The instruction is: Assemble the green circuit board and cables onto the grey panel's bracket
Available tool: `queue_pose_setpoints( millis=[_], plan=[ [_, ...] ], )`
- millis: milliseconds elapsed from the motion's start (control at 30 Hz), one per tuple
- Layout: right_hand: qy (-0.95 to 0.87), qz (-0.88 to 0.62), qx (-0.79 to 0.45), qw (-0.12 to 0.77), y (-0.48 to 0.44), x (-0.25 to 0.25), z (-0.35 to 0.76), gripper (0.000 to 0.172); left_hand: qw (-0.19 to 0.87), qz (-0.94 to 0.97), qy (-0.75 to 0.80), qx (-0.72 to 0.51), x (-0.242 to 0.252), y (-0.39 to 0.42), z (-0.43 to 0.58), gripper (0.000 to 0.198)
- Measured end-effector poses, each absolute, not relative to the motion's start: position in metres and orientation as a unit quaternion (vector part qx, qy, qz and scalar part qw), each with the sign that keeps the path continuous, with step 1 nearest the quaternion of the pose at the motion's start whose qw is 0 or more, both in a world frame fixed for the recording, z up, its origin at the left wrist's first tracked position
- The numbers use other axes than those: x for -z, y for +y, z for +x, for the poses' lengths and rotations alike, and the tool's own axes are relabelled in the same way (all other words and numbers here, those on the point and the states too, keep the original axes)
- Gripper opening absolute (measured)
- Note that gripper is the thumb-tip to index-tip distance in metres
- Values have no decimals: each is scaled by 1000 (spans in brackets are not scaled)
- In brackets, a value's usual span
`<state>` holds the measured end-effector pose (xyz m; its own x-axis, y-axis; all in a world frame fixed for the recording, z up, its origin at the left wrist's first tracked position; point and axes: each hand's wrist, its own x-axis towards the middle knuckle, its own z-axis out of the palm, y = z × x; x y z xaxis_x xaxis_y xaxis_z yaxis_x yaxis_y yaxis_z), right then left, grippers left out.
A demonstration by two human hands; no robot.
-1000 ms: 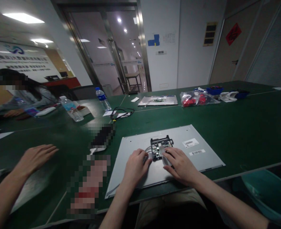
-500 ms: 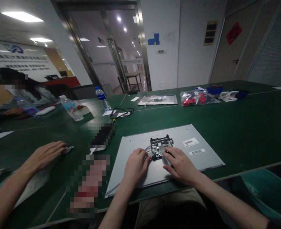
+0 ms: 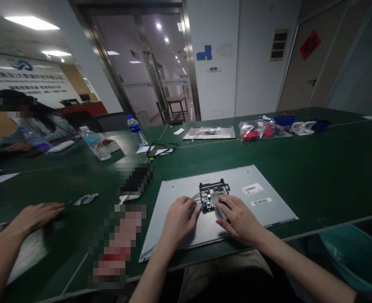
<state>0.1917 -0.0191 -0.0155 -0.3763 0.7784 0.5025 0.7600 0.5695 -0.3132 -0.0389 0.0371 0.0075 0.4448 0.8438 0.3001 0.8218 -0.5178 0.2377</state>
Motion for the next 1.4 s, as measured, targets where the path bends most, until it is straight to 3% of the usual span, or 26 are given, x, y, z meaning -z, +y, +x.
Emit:
queue_pose_setpoints(
  millis=[600,1400],
  plan=[
    [-829,-465,-23,309,-19,15,191,39,-26,852,491,-179,-10,36,-36,27],
    [-831,-461,-25,309,-18,16,192,37,-27,857,499,-130,-21,30,-41,15]
  ],
)
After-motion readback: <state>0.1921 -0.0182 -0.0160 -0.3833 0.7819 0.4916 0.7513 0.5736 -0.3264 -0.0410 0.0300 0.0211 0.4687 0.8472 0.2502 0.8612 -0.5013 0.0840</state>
